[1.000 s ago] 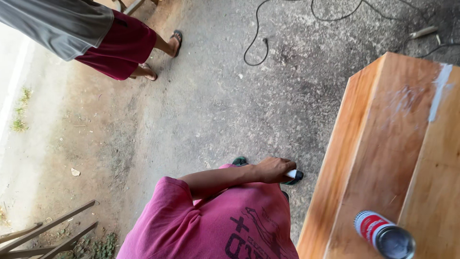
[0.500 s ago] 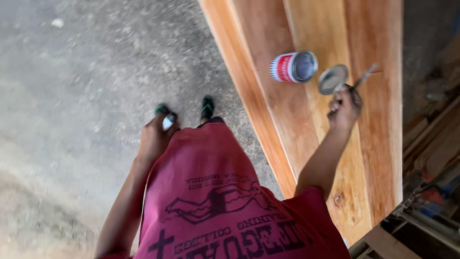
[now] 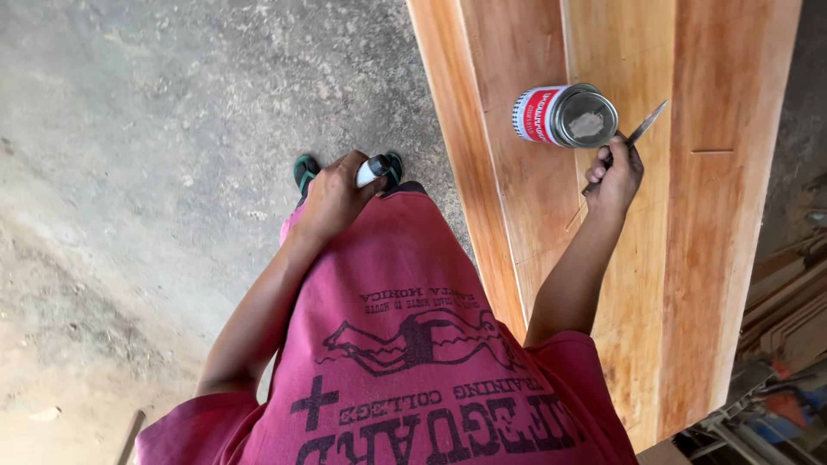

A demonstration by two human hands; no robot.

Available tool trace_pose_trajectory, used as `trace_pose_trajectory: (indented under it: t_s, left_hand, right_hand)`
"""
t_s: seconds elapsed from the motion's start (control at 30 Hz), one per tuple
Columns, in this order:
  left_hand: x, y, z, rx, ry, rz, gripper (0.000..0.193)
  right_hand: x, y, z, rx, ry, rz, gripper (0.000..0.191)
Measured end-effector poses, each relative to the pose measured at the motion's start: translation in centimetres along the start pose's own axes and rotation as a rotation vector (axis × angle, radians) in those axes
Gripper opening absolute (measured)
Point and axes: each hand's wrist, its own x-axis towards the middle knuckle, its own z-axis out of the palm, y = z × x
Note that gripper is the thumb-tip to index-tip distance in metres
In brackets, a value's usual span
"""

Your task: The person applies white wood filler from a tube onto holes and seams of wooden furniture panels, spreading and smoothing it with a small putty knife. They work across several panels on a workbench, then carry the filler tube and a can of filler across the workshop and set them on a stool.

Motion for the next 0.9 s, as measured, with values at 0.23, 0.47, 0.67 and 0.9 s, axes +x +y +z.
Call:
trace_pose_trajectory:
  t_s: [0.23, 0.47, 0.67, 0.9]
  left_hand:
    - [-2.0, -2.0, -0.4, -0.054, 0.023, -0.074, 0.03]
    - [-3.1, -6.0, -2.3, -0.094, 0.098, -0.079, 0.031]
    - [-4.2, -9.2, -4.0, -0.138, 0.122, -0.113, 0.031]
    - [-6.0, -13.3, -5.4, -0.169, 0.141, -0.143, 0.031]
  right_hand:
    - [0.1, 1.3, 1.9, -0.646, 0.078, -0.224, 0.017]
    - [-0.9, 1.5, 5.8, -0.911, -0.022, -0.531, 0.027]
    - [-2.2, 2.8, 8.3, -1.198, 0.076, -0.783, 0.033]
    - [-2.5, 3.5, 9.4, -1.204, -0.093, -0.679, 0.033]
